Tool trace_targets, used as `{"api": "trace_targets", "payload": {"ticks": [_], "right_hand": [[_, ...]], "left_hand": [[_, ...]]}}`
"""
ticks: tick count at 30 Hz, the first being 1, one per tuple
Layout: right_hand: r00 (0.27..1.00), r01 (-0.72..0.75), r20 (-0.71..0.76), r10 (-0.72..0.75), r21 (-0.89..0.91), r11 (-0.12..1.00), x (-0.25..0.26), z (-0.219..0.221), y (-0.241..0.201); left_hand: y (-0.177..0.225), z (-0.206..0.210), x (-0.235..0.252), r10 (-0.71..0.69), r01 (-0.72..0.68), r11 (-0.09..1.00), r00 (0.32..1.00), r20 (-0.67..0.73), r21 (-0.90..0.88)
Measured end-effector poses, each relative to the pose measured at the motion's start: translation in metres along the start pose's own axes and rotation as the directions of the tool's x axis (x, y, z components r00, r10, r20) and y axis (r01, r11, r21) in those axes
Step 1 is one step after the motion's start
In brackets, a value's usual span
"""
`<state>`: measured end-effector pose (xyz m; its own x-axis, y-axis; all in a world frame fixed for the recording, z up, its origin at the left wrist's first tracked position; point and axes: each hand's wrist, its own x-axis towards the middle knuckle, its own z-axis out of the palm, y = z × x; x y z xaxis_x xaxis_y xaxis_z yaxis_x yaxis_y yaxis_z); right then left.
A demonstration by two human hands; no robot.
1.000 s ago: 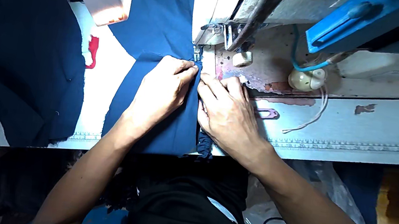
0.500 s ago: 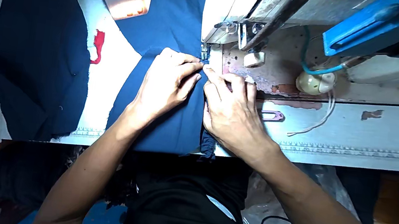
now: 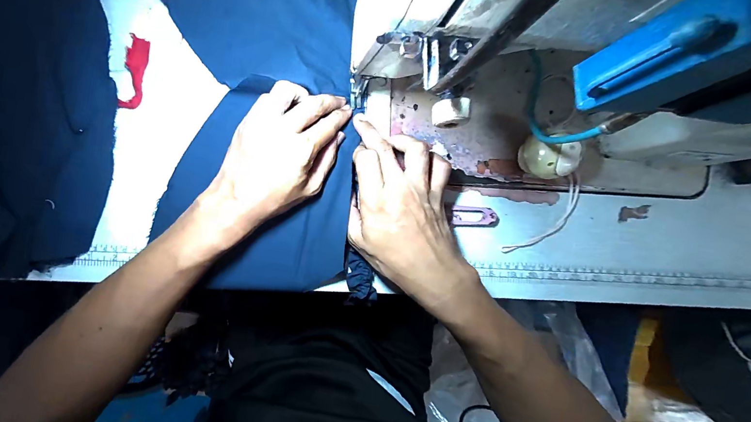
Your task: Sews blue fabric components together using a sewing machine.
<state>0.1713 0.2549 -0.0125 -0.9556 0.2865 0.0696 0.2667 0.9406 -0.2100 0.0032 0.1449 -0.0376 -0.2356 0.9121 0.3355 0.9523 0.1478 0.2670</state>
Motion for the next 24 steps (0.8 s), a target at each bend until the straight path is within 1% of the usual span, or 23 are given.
{"api": "trace_targets", "payload": {"ticks": [5, 13, 16, 18, 21, 24], "right_hand": [[0.999, -0.030, -0.012, 0.030, -0.011, 0.999, 0.006, -0.001, -0.003], [0.996, -0.083, -0.041, 0.083, 0.015, 0.996, 0.010, 0.001, -0.004], [0.992, -0.103, -0.063, 0.105, 0.034, 0.994, 0.007, -0.004, -0.005], [0.986, -0.133, -0.096, 0.137, 0.051, 0.990, 0.000, -0.006, -0.006], [0.979, -0.182, -0.074, 0.189, 0.096, 0.979, -0.011, -0.009, -0.008], [0.985, -0.147, -0.069, 0.158, 0.147, 0.978, -0.012, -0.009, -0.008]], "left_hand": [[-0.004, 0.002, 0.006, -0.003, 0.004, 0.999, 1.000, -0.018, 0.040], [-0.009, 0.000, 0.012, 0.013, -0.013, 0.995, 1.000, -0.003, 0.102], [-0.006, -0.010, 0.011, -0.026, 0.024, 0.999, 0.997, 0.067, 0.024], [0.010, -0.026, -0.001, -0.080, 0.090, 0.993, 0.988, 0.131, -0.073], [0.037, -0.035, -0.030, -0.124, 0.155, 0.963, 0.981, 0.150, -0.220], [0.049, -0.026, -0.047, -0.149, 0.179, 0.955, 0.979, 0.140, -0.236]]}}
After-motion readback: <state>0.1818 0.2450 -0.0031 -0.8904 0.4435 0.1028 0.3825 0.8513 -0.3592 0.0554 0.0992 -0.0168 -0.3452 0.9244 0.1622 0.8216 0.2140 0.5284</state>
